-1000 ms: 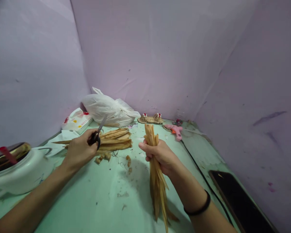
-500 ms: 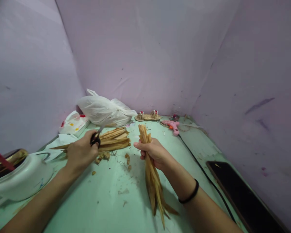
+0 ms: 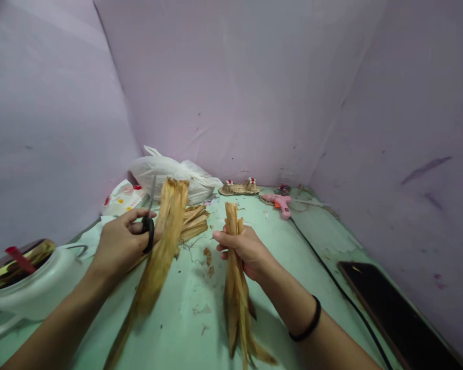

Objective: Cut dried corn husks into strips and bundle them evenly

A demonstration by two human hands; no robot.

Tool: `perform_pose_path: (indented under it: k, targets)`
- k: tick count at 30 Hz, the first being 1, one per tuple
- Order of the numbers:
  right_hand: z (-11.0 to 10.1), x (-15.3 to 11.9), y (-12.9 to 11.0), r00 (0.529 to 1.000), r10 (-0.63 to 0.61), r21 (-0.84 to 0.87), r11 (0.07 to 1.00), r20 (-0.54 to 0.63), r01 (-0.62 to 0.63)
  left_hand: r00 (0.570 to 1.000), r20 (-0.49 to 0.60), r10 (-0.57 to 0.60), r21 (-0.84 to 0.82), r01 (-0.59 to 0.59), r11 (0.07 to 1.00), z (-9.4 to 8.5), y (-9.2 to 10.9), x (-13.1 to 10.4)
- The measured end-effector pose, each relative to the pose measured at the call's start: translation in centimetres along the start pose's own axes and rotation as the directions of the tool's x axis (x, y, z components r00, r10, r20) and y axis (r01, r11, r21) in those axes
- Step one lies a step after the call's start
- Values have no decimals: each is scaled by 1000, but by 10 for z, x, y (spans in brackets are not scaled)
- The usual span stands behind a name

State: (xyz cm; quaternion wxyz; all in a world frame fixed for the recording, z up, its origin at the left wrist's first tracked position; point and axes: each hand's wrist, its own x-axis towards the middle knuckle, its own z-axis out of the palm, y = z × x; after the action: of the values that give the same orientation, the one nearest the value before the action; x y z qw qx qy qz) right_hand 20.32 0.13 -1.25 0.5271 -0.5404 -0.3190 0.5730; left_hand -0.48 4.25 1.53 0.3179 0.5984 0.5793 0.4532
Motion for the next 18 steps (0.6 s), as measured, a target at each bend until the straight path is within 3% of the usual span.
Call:
perform_pose_path:
  k: [3,6,12,18]
  targets:
    - [10,-5,4,1000,-10,-42,999,-2,10,967,217,-137,-224,186,957,15,-1,-11]
    - [17,-7,10,1000,-7,-172,985,-27,2,928,333,-170,-324,281,903,35,-9,-23]
    - [17,-3,19,1000,-18,-191,982,-13,16,914,404,-36,-387,207,898,49,-15,-37]
    - [15,0,21,1000,-20,-130,991,-8,19,906,423,-14,-383,192,903,50,-16,-38]
